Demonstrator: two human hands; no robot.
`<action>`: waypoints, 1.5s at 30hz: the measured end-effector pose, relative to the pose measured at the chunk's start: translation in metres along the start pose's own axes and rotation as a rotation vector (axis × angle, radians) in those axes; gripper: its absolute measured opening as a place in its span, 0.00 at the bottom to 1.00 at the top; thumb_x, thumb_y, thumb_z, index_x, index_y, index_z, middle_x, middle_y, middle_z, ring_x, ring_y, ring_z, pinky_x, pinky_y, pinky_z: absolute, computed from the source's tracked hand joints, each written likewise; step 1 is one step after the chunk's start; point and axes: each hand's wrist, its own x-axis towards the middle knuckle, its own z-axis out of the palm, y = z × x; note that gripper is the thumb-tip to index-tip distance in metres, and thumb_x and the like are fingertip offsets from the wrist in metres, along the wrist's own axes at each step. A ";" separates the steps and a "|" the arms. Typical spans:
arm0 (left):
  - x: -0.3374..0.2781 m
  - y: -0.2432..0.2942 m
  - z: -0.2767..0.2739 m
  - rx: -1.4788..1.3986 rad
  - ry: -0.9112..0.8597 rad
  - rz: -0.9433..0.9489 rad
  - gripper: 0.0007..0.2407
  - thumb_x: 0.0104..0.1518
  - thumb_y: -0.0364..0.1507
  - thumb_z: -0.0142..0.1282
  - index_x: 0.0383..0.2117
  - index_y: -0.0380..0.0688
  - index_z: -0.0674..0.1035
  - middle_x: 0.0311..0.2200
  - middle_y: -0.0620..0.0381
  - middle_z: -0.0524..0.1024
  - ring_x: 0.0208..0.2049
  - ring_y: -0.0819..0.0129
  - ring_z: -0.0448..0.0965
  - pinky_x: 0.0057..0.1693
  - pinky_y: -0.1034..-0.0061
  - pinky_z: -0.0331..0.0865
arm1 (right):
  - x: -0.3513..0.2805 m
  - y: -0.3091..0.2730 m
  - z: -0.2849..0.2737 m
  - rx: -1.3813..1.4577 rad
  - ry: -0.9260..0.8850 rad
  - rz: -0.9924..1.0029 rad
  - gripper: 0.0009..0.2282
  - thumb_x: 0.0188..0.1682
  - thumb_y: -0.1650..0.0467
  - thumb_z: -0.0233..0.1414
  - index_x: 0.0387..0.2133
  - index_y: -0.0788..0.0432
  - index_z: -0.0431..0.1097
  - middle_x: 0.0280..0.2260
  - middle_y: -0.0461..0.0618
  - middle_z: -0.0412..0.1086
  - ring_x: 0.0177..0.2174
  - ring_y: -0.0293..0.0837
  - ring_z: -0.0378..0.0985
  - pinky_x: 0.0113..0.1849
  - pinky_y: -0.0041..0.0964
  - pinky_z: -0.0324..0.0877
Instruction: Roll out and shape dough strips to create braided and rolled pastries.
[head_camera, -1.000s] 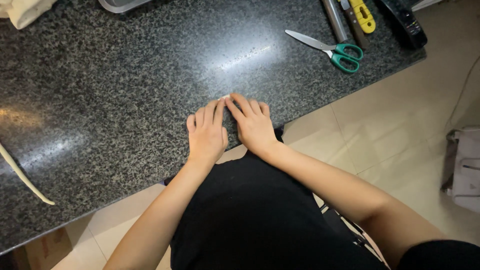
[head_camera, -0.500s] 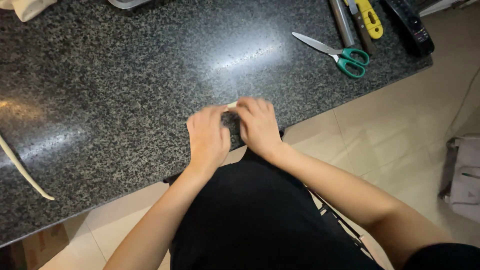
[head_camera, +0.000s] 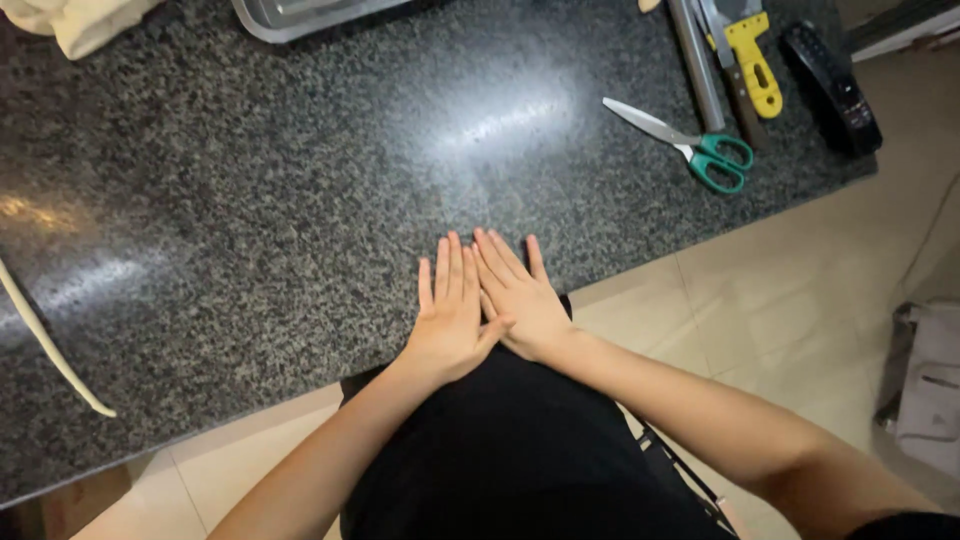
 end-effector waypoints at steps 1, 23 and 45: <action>0.010 0.000 -0.002 -0.002 0.004 0.000 0.42 0.61 0.50 0.44 0.67 0.17 0.48 0.70 0.20 0.38 0.73 0.31 0.32 0.71 0.41 0.26 | 0.010 0.004 0.003 -0.004 0.000 -0.002 0.30 0.55 0.62 0.42 0.69 0.67 0.48 0.71 0.62 0.42 0.71 0.58 0.41 0.65 0.68 0.32; 0.013 0.003 -0.004 0.211 -0.035 0.045 0.42 0.56 0.51 0.43 0.64 0.16 0.53 0.68 0.20 0.43 0.71 0.32 0.36 0.71 0.47 0.31 | -0.003 0.009 0.003 -0.191 -0.009 -0.010 0.27 0.56 0.63 0.37 0.67 0.64 0.51 0.71 0.60 0.45 0.70 0.53 0.44 0.64 0.69 0.32; 0.062 -0.021 -0.021 0.098 0.066 0.063 0.36 0.55 0.42 0.47 0.64 0.19 0.59 0.68 0.24 0.52 0.72 0.37 0.46 0.75 0.54 0.40 | 0.046 0.017 -0.047 -0.413 -0.236 -0.073 0.28 0.54 0.60 0.40 0.66 0.62 0.51 0.69 0.64 0.44 0.70 0.59 0.41 0.63 0.71 0.34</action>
